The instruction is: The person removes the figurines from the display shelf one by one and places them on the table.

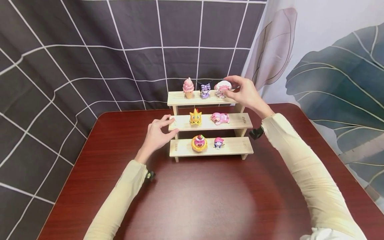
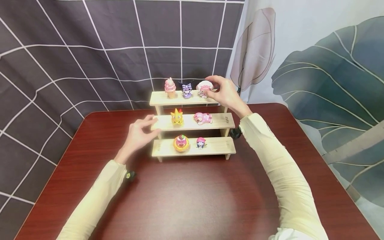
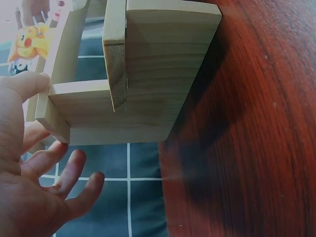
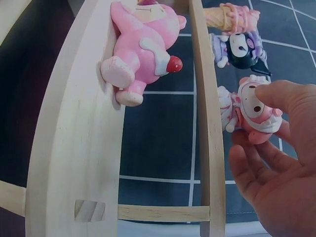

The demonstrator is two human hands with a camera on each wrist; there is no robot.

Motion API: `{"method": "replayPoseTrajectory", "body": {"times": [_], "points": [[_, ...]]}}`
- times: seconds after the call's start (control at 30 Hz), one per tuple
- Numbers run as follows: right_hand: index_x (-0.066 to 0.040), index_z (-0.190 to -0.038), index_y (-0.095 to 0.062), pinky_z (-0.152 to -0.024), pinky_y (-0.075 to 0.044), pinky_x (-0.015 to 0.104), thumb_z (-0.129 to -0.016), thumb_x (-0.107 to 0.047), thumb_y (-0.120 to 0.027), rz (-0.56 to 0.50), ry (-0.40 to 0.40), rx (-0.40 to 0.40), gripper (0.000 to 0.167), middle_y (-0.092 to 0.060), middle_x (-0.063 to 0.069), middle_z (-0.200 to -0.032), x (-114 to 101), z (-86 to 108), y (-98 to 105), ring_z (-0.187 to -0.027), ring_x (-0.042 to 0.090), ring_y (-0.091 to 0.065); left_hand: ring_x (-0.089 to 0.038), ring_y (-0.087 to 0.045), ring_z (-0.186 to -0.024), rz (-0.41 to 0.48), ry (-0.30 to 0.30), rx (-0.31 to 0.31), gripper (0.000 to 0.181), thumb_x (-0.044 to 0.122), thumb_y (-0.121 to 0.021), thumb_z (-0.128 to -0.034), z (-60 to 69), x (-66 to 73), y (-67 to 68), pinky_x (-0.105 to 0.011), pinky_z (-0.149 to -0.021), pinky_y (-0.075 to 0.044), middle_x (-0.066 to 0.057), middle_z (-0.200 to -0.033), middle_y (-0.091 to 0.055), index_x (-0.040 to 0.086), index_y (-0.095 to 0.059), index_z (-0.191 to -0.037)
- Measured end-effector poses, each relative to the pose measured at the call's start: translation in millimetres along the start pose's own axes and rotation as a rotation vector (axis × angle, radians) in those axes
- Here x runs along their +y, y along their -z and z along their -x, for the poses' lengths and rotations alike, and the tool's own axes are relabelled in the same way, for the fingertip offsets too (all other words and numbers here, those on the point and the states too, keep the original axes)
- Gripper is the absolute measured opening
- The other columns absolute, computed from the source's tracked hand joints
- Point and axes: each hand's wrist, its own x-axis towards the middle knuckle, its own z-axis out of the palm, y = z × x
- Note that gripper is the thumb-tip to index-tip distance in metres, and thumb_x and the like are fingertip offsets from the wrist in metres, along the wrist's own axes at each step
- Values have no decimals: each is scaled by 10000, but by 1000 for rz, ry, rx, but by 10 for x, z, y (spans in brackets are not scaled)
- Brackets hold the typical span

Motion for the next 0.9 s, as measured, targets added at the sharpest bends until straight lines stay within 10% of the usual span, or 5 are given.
{"method": "replayPoseTrajectory", "body": {"times": [0.9], "points": [[24, -1231, -653, -696, -427, 200, -868, -84, -758, -30, 41, -37, 393, -679, 160, -1018, -73, 15, 18, -840, 215, -581, -364, -556, -1055, 5, -11, -6, 485, 246, -841, -804, -10, 29, 16, -493, -877, -397, -146, -1351, -608, 64, -715, -1236]]}}
